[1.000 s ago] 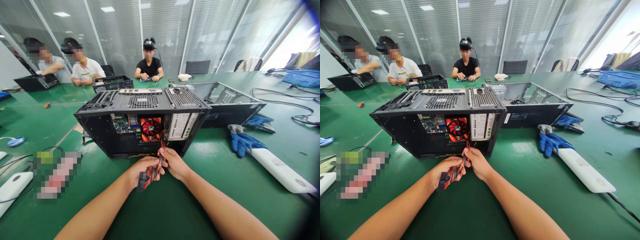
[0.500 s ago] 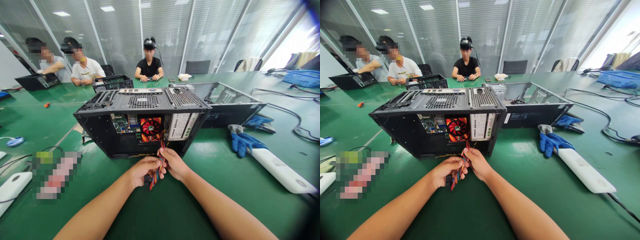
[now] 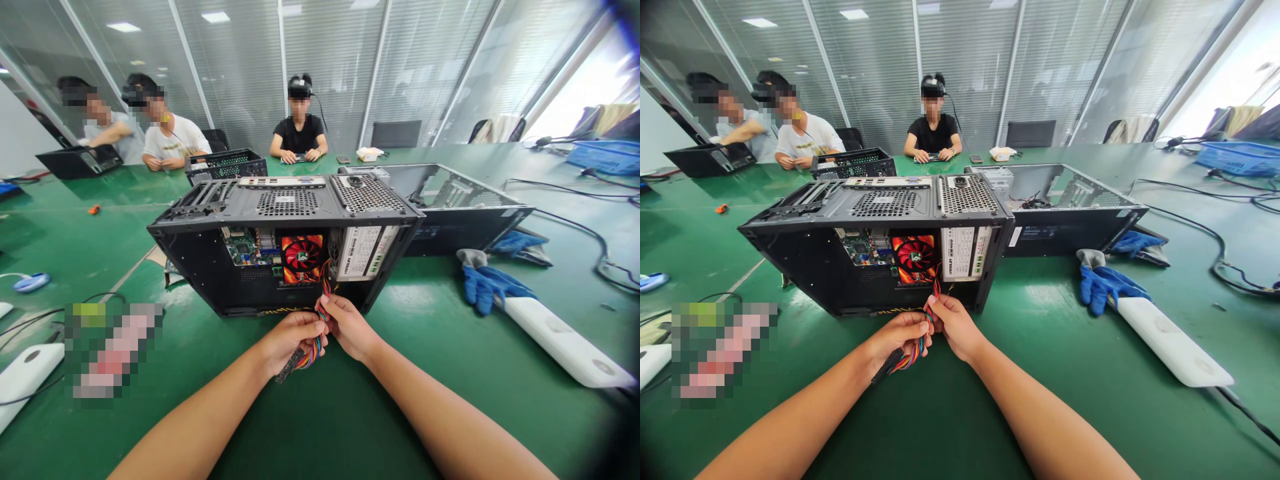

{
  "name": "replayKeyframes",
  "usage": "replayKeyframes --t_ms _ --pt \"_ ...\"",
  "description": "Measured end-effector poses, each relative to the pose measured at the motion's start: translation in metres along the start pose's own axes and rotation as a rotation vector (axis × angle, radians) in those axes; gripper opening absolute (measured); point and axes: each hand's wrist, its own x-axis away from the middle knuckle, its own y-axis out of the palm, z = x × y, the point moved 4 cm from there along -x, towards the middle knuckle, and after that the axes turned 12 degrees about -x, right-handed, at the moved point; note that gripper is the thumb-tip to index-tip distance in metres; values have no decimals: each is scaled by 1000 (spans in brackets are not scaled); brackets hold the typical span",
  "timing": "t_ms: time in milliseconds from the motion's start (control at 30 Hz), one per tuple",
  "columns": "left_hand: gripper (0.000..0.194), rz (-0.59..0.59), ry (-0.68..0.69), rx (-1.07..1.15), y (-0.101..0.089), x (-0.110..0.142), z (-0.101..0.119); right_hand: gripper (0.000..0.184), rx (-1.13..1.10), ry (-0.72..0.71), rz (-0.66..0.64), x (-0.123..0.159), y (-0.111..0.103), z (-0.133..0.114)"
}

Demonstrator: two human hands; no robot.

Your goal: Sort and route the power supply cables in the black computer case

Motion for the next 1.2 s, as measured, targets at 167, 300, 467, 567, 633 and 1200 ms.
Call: replayKeyframes --t_ms 167,300,467,567,633,1200 --pt "46 25 -22 6 4 2 3 42 31 5 -8 1 -1 1" --pt "44 66 -20 1 8 5 8 43 51 0 12 0 -2 -1" --pt "39 133 6 -148 8 7 12 45 79 -76 112 -3 -6 -6" --pt "30 224 52 -407 3 5 13 46 136 -91 139 -5 -9 -7" --pt "25 283 79 -589 -1 5 14 46 194 -93 133 -6 -9 -7" --pt "39 91 2 -202 5 3 10 41 144 -83 84 -8 -13 -7"
